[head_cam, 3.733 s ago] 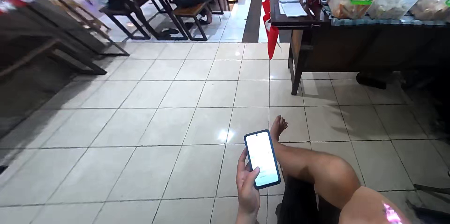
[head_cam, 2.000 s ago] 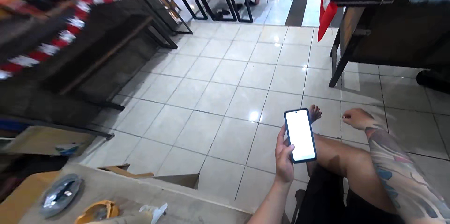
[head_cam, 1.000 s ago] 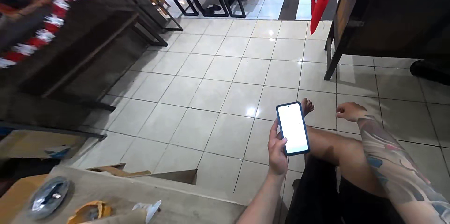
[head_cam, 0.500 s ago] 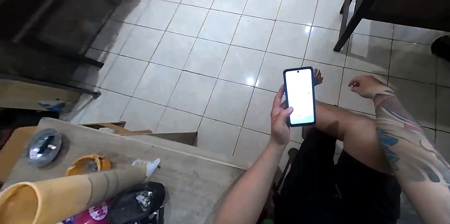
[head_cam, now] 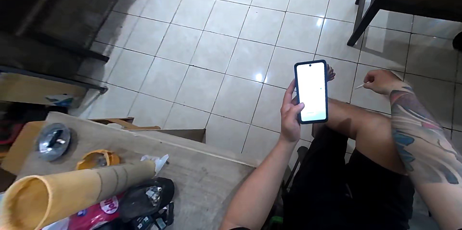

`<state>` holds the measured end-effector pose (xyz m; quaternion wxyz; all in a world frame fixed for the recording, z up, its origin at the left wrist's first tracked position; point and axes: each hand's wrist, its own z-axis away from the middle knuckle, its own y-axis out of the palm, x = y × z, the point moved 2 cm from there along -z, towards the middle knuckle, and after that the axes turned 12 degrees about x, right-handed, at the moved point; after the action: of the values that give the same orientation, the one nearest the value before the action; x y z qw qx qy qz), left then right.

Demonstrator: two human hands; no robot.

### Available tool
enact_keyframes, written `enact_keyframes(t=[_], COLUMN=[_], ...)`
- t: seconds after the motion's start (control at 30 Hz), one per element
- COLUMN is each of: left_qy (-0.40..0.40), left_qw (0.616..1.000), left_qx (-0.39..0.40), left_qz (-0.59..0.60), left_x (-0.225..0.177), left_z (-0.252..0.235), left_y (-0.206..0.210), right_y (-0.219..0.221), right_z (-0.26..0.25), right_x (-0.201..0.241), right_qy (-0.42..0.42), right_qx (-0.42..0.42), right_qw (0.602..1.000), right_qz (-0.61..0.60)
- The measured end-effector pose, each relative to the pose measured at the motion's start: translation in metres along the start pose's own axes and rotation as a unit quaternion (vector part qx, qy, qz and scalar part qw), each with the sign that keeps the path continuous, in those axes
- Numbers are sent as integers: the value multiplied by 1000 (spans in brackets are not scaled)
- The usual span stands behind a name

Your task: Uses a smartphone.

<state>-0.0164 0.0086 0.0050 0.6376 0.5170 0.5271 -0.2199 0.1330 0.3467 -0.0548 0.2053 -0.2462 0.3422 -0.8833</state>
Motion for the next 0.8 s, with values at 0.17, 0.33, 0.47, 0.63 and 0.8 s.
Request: enact_keyframes(t=[0.17, 0.33, 0.47, 0.63, 0.8], left_qy=[2, 7, 11, 4, 3], left_qw=[1000, 1000, 1000, 1000, 1000], left_qx=[4, 5, 7, 7, 2], left_qz=[3, -3, -3, 3, 8], left_x=[0, 0, 1, 1, 0], left_z=[0, 0, -1, -1, -2], left_y=[0, 0, 0, 0, 0], right_y=[0, 5, 6, 7, 2], right_z=[-1, -5, 0, -6, -1], right_x=[-4, -10, -3, -4, 13], right_qy=[8, 18, 32, -26, -76], right_qx=[7, 26, 43, 39, 13], right_qw=[1000, 999, 998, 998, 995], right_qz=[9, -29, -45, -31, -57])
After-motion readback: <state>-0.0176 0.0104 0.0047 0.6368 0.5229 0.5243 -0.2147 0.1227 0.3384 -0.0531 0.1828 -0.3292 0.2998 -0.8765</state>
